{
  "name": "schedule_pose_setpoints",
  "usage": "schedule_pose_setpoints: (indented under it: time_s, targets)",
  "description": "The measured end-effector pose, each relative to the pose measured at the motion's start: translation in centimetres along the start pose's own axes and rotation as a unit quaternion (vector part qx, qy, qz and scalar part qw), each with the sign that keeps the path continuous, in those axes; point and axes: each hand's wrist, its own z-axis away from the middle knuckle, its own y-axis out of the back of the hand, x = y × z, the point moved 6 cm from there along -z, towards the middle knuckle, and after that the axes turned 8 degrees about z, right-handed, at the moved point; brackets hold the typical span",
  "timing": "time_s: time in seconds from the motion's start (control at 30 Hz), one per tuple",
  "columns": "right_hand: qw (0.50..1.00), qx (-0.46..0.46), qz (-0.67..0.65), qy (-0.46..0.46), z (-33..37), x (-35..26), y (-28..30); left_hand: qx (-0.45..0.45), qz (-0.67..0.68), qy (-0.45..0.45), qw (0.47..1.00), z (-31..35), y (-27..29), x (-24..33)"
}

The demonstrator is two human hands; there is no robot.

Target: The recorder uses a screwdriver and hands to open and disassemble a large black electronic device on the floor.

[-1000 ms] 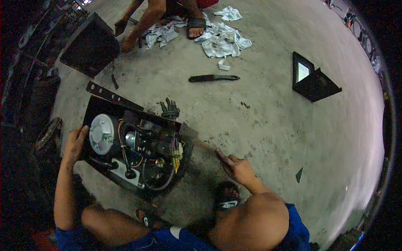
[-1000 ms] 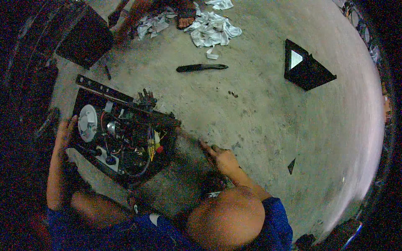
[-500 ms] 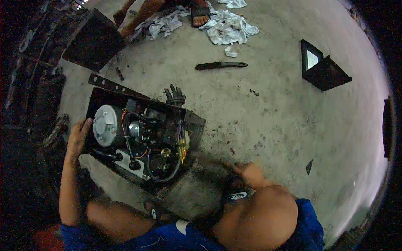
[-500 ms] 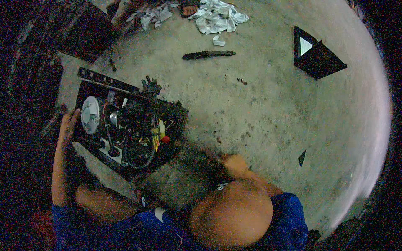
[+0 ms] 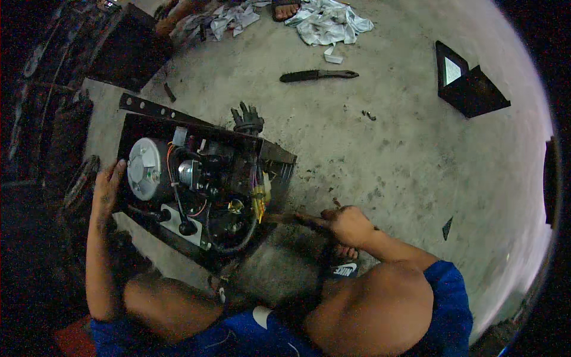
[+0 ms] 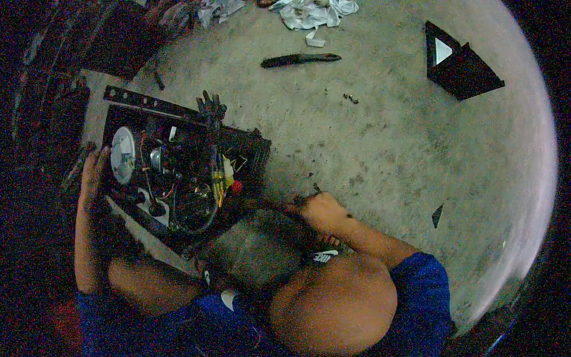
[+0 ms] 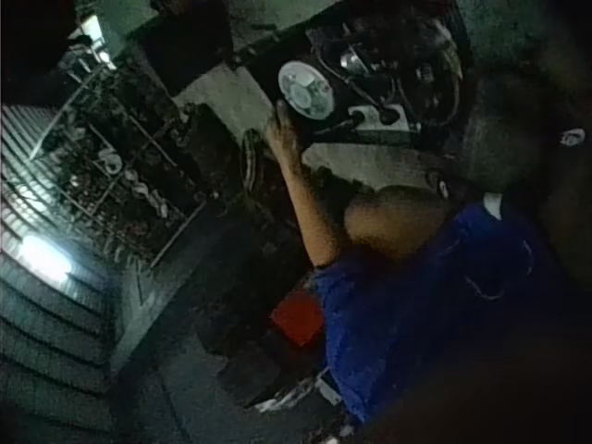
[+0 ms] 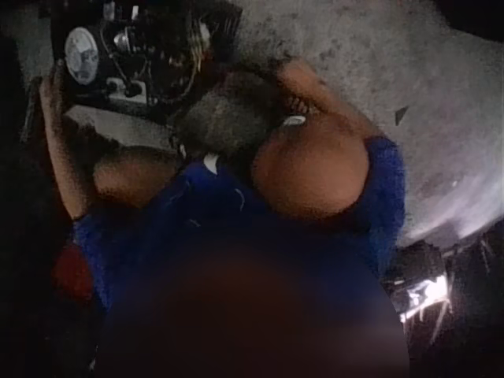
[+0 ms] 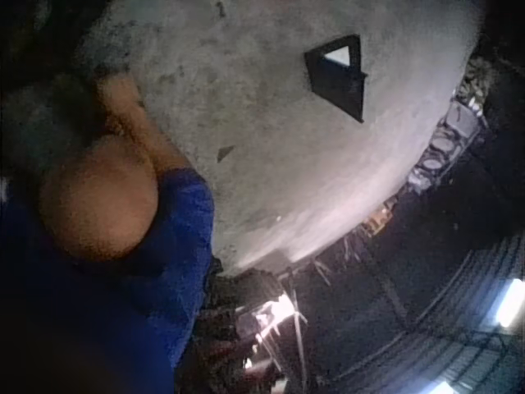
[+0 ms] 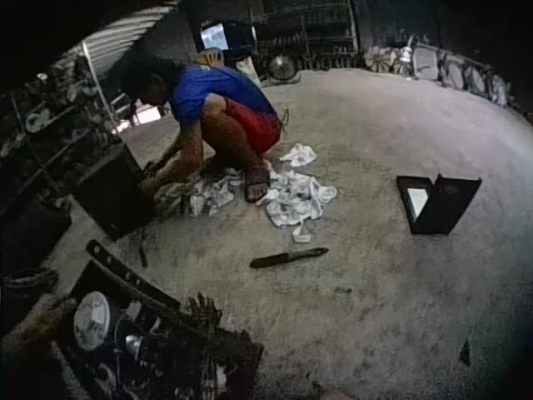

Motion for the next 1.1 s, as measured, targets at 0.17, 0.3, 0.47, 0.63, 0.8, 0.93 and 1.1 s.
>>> schedule_pose_setpoints:
  time_s: [0.17,0.3,0.47,0.63,0.8,0.93,1.1]
  targets:
    - [1.000,0.011,-0.017,0.018,2.0,-0.9,3.6,0.043,0.000,0.019,0.999,-0.4,1.4,-2.0]
    - [0.994,0.025,-0.063,-0.088,0.6,-1.0,0.5,-0.034,0.070,0.009,0.997,-1.1,-0.6,-1.0]
    - [0.997,0.063,0.039,-0.026,-0.3,-3.7,-0.4,0.030,-0.009,-0.006,0.999,-0.8,0.6,-0.9]
    - [0.993,-0.106,-0.039,0.014,-2.3,-4.8,-2.6,0.043,-0.016,0.010,0.999,-0.9,1.0,-2.3]
    - [0.993,0.012,0.036,0.110,-4.1,-4.8,-1.4,0.028,-0.041,0.025,0.998,-0.8,0.7,-0.2]
    - [0.970,-0.199,-0.124,-0.067,-6.3,-6.7,4.8,0.020,-0.013,0.004,1.000,-0.7,0.4,-0.4]
    - [0.973,-0.209,-0.072,-0.071,-2.5,-5.6,3.6,0.002,0.061,-0.001,0.998,-0.9,0.3,-1.2]
